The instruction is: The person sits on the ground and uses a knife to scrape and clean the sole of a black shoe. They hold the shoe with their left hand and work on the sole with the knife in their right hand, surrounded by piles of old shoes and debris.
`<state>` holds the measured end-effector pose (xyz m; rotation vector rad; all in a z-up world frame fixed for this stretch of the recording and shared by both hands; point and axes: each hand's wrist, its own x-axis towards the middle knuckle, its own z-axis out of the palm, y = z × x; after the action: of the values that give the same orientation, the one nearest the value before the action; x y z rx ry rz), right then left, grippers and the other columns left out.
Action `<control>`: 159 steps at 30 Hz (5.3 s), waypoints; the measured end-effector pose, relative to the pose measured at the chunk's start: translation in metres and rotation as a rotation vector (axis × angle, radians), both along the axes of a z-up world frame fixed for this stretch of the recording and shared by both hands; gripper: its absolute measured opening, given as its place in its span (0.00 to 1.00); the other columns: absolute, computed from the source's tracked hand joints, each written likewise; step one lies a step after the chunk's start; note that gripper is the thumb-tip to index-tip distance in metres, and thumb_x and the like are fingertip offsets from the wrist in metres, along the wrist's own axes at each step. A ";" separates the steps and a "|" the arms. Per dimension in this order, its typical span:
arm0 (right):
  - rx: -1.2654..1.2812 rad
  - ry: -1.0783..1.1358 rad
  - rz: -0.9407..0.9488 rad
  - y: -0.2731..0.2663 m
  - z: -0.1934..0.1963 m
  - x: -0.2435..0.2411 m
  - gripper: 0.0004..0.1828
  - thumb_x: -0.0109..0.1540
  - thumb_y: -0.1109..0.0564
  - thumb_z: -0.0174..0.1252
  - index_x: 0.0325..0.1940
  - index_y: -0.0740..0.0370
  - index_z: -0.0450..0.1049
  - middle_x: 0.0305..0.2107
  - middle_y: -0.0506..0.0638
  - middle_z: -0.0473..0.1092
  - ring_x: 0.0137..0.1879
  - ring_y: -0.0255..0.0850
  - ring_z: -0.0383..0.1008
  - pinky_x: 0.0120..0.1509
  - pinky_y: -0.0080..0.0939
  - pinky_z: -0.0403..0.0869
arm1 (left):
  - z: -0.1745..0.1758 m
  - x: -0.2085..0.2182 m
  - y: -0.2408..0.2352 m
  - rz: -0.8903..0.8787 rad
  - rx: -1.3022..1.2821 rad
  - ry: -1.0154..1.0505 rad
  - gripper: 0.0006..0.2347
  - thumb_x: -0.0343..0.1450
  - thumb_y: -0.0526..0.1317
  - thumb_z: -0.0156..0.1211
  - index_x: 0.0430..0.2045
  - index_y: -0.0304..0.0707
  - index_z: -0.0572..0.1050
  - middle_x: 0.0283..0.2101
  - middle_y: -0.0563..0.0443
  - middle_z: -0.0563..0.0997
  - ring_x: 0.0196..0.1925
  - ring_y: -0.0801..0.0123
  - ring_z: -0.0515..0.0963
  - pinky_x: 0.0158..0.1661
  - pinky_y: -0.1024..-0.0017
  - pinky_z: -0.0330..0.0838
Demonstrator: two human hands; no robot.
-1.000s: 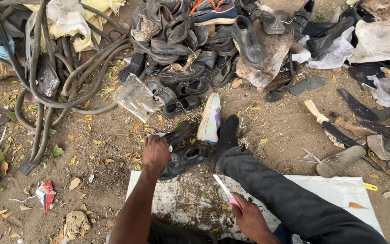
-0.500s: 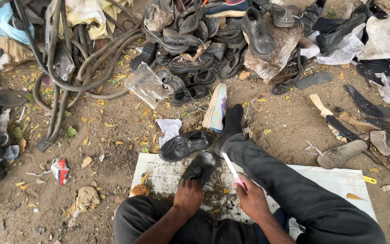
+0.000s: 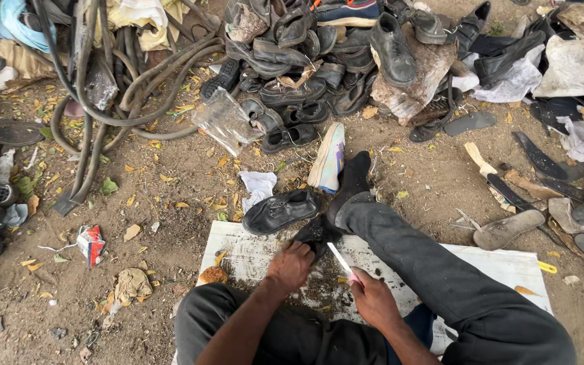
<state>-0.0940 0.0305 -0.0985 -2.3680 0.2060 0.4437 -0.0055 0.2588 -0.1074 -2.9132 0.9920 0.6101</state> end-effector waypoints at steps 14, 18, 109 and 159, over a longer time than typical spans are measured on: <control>-0.037 -0.526 0.209 0.032 -0.050 0.021 0.23 0.65 0.56 0.54 0.65 0.61 0.69 0.34 0.60 0.80 0.30 0.50 0.81 0.32 0.49 0.78 | -0.041 -0.002 0.003 0.292 -0.618 -0.273 0.10 0.65 0.33 0.65 0.37 0.26 0.78 0.39 0.38 0.78 0.45 0.52 0.75 0.50 0.59 0.72; -0.196 -0.344 0.302 0.053 -0.041 0.047 0.26 0.66 0.58 0.51 0.69 0.62 0.65 0.30 0.60 0.78 0.26 0.47 0.77 0.28 0.49 0.76 | -0.040 -0.004 0.002 0.288 -0.713 -0.320 0.09 0.60 0.29 0.66 0.33 0.28 0.79 0.38 0.39 0.79 0.47 0.48 0.75 0.50 0.58 0.72; 0.385 0.336 -0.389 0.054 -0.059 -0.017 0.11 0.67 0.59 0.50 0.46 0.67 0.75 0.31 0.67 0.72 0.29 0.61 0.70 0.37 0.59 0.67 | -0.067 0.001 -0.034 0.496 -1.170 0.226 0.11 0.58 0.39 0.76 0.18 0.30 0.77 0.25 0.44 0.78 0.27 0.63 0.76 0.30 0.64 0.70; 0.226 0.048 -0.506 0.065 -0.051 -0.062 0.15 0.64 0.58 0.55 0.55 0.59 0.72 0.31 0.59 0.76 0.35 0.52 0.80 0.41 0.52 0.77 | -0.051 -0.001 -0.069 0.818 -1.898 1.111 0.03 0.72 0.30 0.69 0.34 0.31 0.79 0.35 0.44 0.81 0.38 0.60 0.77 0.46 0.62 0.73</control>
<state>-0.1557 0.0957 -0.1498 -1.9914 0.7173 0.2610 -0.0062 0.1893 -0.1579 -4.4733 -0.3545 2.9066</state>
